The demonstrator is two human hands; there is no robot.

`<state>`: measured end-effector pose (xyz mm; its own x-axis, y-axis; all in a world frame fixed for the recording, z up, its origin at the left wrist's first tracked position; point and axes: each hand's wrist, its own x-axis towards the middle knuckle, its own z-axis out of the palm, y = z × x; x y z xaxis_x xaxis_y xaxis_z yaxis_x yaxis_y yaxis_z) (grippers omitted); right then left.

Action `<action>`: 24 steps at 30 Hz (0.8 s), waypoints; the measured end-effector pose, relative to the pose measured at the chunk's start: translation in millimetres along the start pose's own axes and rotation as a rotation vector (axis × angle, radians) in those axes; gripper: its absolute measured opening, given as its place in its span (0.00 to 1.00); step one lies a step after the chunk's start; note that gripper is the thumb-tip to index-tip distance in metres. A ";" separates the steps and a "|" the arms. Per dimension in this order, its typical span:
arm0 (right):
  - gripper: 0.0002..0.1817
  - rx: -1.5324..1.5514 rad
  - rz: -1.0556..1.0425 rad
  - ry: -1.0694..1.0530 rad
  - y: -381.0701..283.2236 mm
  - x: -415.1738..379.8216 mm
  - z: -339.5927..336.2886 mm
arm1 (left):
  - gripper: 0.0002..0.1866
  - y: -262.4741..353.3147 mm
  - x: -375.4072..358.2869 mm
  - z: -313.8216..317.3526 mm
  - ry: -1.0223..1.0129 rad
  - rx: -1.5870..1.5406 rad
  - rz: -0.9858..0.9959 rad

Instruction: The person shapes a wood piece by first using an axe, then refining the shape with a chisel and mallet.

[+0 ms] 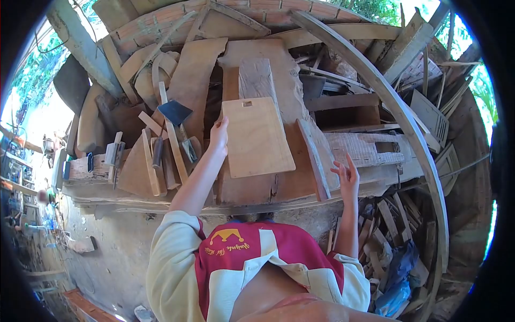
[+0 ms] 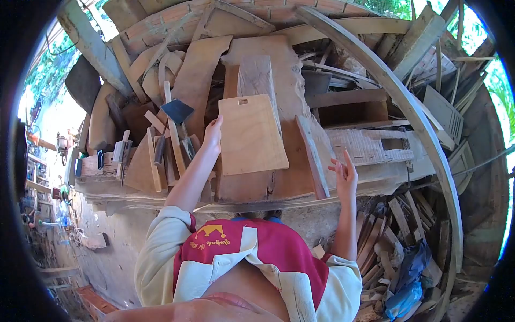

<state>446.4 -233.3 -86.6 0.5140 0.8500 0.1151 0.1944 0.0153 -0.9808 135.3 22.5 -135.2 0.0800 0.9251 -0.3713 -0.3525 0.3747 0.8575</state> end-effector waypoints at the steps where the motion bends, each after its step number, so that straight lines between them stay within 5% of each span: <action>1: 0.24 -0.005 -0.001 0.008 2.7 -0.4 -0.7 | 0.15 -2.6 1.8 4.9 0.030 0.012 0.001; 14: 0.28 0.143 0.123 -0.190 10.7 -0.2 44.8 | 0.16 -6.4 -16.8 28.8 0.151 0.011 -0.013; 16: 0.27 0.369 0.367 -0.224 -11.4 -2.3 63.9 | 0.16 -2.8 -31.2 37.4 0.140 -0.009 0.008; 24: 0.28 0.404 0.444 -0.017 -16.5 42.4 92.2 | 0.12 7.3 -59.5 44.4 0.074 -0.079 -0.085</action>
<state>388.0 -148.9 -80.0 0.4594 0.8291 -0.3186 -0.3704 -0.1472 -0.9171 169.4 -27.0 -91.0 0.0443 0.8821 -0.4690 -0.4197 0.4424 0.7925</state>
